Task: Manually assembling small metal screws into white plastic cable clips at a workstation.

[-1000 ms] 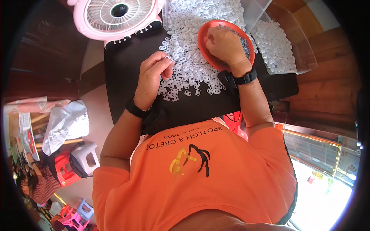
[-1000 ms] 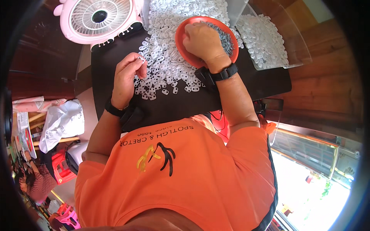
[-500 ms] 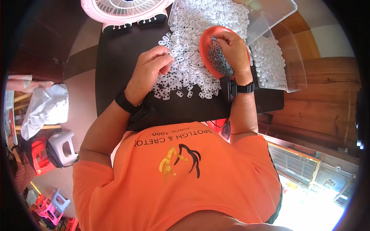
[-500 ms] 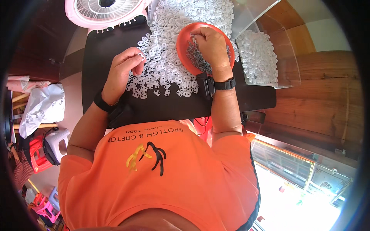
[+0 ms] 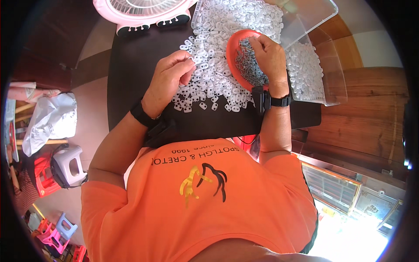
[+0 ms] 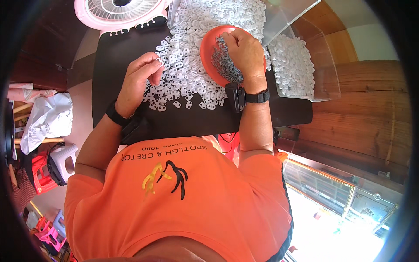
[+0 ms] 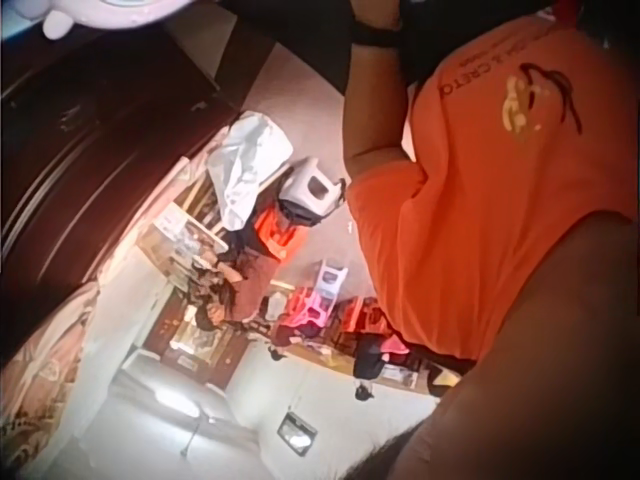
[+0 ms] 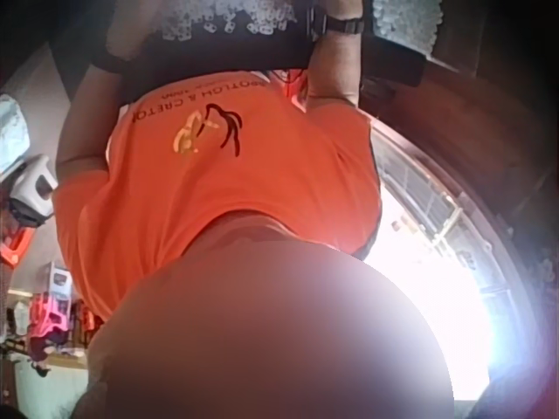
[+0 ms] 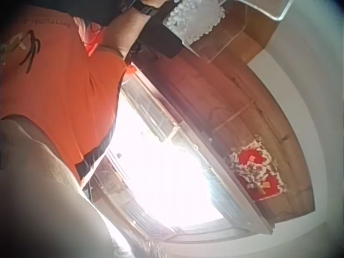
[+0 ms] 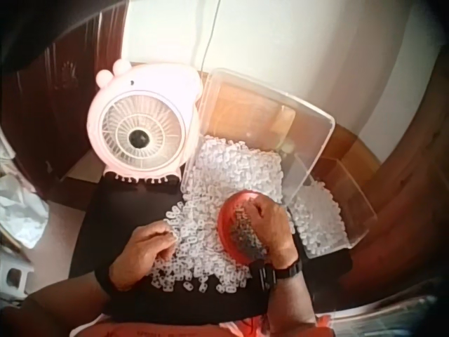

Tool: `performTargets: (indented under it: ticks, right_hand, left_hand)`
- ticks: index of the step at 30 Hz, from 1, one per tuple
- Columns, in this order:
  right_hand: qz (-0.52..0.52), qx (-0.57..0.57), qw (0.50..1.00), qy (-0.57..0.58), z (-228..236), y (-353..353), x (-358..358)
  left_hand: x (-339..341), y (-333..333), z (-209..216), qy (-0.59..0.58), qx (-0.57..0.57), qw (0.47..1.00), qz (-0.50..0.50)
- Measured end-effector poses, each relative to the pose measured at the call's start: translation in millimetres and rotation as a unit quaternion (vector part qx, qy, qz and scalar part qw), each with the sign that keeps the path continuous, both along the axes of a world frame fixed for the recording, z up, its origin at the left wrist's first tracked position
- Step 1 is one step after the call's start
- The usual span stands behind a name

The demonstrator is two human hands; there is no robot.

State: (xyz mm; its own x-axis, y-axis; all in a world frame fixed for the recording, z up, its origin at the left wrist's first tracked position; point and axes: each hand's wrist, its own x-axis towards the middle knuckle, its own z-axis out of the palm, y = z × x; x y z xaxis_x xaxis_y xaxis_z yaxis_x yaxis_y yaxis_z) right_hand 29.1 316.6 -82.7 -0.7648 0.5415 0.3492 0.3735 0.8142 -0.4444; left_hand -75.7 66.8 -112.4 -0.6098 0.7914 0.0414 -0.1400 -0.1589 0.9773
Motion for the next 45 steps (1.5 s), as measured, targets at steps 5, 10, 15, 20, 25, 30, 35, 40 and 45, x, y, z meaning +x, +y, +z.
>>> performTargets:
  ticks: [5,10,15,20,25,30,35,40,45]
  right_hand:
    - [0.016,0.015,0.999,-0.03,-2,2,1]
    - [0.017,-0.011,0.999,-0.04,4,-3,0]
    - [0.042,-0.05,0.997,-0.029,-5,3,0]
    - [0.118,-0.208,0.971,-0.003,-14,14,-1]
    - [0.097,-0.166,0.981,-0.018,-10,11,0]
    - [0.098,-0.14,0.985,-0.007,-7,10,3]
    - [0.089,-0.128,0.987,-0.043,3,3,3]
    - [0.065,-0.103,0.991,-0.05,-1,3,2]
    - [0.176,-0.322,0.93,-0.006,1,-31,-2]
  left_hand:
    - [1,0,2,-0.004,0.002,1.0,0.003]
    - [0,-1,1,0.005,-0.004,1.0,-0.003]
    - [0,-1,2,0.009,0.0,1.0,-0.009]
    - [0,-1,3,0.002,-0.002,1.0,-0.006]
    - [0,-2,0,0.001,-0.01,1.0,-0.007]
    - [0,-1,1,-0.007,-0.006,1.0,-0.01]
    - [0,-1,1,-0.007,0.002,1.0,-0.014]
    - [0,-2,3,-0.003,-0.008,1.0,-0.019]
    - [3,1,-4,0.136,0.013,0.99,0.019]
